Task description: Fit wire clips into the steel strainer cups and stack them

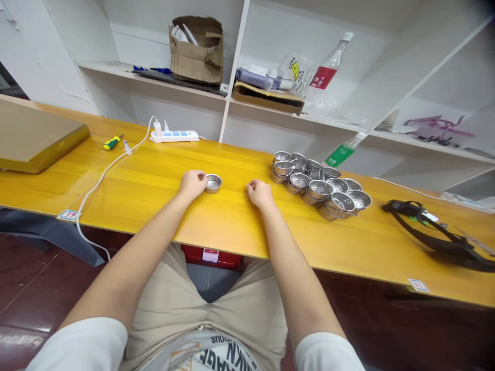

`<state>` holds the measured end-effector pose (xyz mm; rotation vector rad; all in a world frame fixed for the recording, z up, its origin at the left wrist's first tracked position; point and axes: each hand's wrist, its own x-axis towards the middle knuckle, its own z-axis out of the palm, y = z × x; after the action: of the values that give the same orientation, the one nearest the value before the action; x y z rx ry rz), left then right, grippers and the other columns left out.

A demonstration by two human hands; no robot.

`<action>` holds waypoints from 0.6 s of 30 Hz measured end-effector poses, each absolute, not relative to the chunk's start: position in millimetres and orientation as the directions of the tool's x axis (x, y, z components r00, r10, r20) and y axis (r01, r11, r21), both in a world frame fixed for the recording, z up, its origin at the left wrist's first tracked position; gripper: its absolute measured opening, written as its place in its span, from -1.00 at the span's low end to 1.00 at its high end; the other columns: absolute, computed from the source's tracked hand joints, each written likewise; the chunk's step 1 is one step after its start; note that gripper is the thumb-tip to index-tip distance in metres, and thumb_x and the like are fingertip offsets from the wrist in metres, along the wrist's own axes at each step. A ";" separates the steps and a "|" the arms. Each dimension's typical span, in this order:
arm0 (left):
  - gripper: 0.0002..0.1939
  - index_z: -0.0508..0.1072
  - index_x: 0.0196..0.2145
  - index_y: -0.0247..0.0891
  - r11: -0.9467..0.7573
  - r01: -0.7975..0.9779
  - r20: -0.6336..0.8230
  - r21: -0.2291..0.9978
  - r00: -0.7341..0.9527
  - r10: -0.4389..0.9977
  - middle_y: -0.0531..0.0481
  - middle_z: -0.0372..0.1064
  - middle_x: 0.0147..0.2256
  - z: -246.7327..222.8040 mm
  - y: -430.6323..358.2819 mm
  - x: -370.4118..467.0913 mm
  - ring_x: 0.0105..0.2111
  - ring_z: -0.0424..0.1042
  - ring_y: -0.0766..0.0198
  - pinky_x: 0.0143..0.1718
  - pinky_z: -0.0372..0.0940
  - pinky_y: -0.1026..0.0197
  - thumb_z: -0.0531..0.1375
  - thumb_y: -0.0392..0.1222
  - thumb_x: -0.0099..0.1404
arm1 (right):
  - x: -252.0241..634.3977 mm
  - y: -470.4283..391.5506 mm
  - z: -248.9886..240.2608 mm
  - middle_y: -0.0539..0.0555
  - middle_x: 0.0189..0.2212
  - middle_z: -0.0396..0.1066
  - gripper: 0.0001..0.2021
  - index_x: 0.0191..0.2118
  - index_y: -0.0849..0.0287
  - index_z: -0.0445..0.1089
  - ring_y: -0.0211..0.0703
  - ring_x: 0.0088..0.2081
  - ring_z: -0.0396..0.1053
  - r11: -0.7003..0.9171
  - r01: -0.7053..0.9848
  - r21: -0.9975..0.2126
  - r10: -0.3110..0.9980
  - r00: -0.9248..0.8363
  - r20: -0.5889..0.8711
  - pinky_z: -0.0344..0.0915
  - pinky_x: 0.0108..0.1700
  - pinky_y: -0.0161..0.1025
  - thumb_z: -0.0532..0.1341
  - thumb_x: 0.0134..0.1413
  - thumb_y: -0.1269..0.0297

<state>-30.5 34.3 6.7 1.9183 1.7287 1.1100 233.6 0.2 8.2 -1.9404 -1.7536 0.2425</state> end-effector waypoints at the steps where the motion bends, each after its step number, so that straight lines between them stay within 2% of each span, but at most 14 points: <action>1: -0.83 0.68 -0.23 -0.24 -0.174 0.696 0.331 0.697 -0.097 0.938 -0.14 0.66 -0.16 7.5 39.6 -39.3 -0.08 0.62 0.05 0.12 0.43 0.09 0.28 -0.26 0.28 | 233.8 0.5 5.7 0.17 -0.35 0.61 -0.79 -0.12 0.21 0.58 -0.03 -0.18 0.54 -0.038 0.887 -0.460 0.973 0.137 0.183 0.34 -0.03 -0.21 0.19 0.37 0.28; 3: -0.85 0.65 -0.23 -0.24 -0.103 0.674 0.318 0.732 -0.204 0.926 -0.14 0.64 -0.19 8.6 49.2 -55.8 -0.09 0.62 0.05 0.10 0.44 0.09 0.29 -0.26 0.25 | 229.5 0.1 1.7 0.22 -0.30 0.62 -0.80 -0.15 0.22 0.59 -0.02 -0.15 0.55 -0.034 0.900 -0.434 0.975 0.126 0.185 0.35 -0.01 -0.20 0.21 0.36 0.29; 5: -0.84 0.62 -0.20 -0.25 -0.035 0.604 0.253 0.796 -0.279 0.926 -0.14 0.62 -0.18 8.6 56.4 -68.0 -0.19 0.63 0.10 -0.03 0.49 0.11 0.28 -0.27 0.25 | 222.5 -1.1 0.4 0.25 -0.25 0.63 -0.80 -0.17 0.22 0.60 -0.01 -0.14 0.56 -0.019 0.904 -0.427 0.972 0.117 0.204 0.37 0.00 -0.19 0.22 0.35 0.28; 8: -0.80 0.56 -0.14 -0.27 0.037 0.466 0.133 0.884 -0.327 0.935 -0.17 0.59 -0.09 6.1 62.4 -75.5 -0.39 0.59 0.20 -0.29 0.50 0.17 0.26 -0.28 0.27 | 219.0 -1.6 6.8 0.22 -0.32 0.62 -0.75 -0.15 0.21 0.59 -0.02 -0.18 0.58 -0.031 0.871 -0.490 0.977 0.131 0.170 0.39 0.00 -0.19 0.18 0.39 0.22; 10: -0.82 0.52 -0.14 -0.27 0.048 0.426 0.101 0.903 -0.320 0.942 -0.18 0.57 -0.07 4.2 63.7 -75.5 -0.41 0.58 0.21 -0.33 0.49 0.18 0.25 -0.26 0.28 | 227.2 0.8 17.5 0.23 -0.33 0.61 -0.71 -0.04 0.24 0.57 0.02 -0.15 0.59 -0.092 0.847 -0.524 0.964 0.207 0.166 0.40 0.03 -0.16 0.15 0.41 0.21; 12: -0.83 0.50 -0.14 -0.26 0.014 0.481 0.164 0.877 -0.327 0.931 -0.18 0.55 -0.07 3.6 62.9 -73.9 -0.29 0.61 0.14 -0.21 0.51 0.13 0.26 -0.21 0.30 | 244.1 6.1 31.4 0.32 -0.18 0.62 -0.64 0.17 0.30 0.46 0.11 -0.03 0.57 -0.195 0.842 -0.503 0.903 0.354 0.243 0.39 0.09 -0.08 0.17 0.38 0.25; 14: -0.81 0.48 -0.12 -0.26 -0.051 0.599 0.315 0.799 -0.345 0.884 -0.21 0.53 -0.07 5.1 59.0 -71.5 -0.08 0.58 0.03 0.02 0.48 0.03 0.26 -0.18 0.31 | 265.9 13.8 44.3 0.43 -0.03 0.57 -0.45 0.38 0.31 0.25 0.19 0.01 0.56 -0.317 0.833 -0.453 0.835 0.471 0.283 0.40 0.09 0.02 0.19 0.36 0.25; 15: -0.79 0.47 -0.10 -0.27 -0.091 0.658 0.400 0.748 -0.338 0.852 -0.23 0.51 -0.05 6.6 55.8 -69.9 0.01 0.54 -0.02 0.12 0.43 -0.01 0.25 -0.19 0.32 | 276.9 18.1 49.0 0.46 -0.01 0.55 -0.42 0.41 0.31 0.21 0.22 0.02 0.55 -0.356 0.838 -0.414 0.829 0.488 0.274 0.40 0.09 0.05 0.21 0.35 0.24; 16: -0.78 0.47 -0.07 -0.27 -0.134 0.699 0.470 0.703 -0.314 0.825 -0.25 0.49 -0.02 8.3 52.0 -67.9 0.06 0.51 -0.03 0.17 0.39 -0.03 0.24 -0.22 0.32 | 287.1 22.3 52.0 0.47 -0.01 0.54 -0.44 0.37 0.31 0.26 0.23 0.03 0.54 -0.381 0.846 -0.374 0.836 0.487 0.251 0.39 0.08 0.06 0.22 0.34 0.24; 18: -0.76 0.45 -0.04 -0.25 -0.235 0.735 0.555 0.636 -0.225 0.801 -0.26 0.45 0.02 11.9 43.2 -62.8 0.06 0.50 -0.02 0.16 0.38 -0.02 0.20 -0.28 0.32 | 302.9 28.9 53.8 0.48 0.01 0.53 -0.59 0.22 0.30 0.44 0.25 0.06 0.52 -0.396 0.868 -0.298 0.859 0.465 0.214 0.38 0.08 0.06 0.18 0.35 0.26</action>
<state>-62.8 43.2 11.9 1.9119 1.8993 1.4779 302.9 28.9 53.8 -2.3526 -1.4553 -0.0364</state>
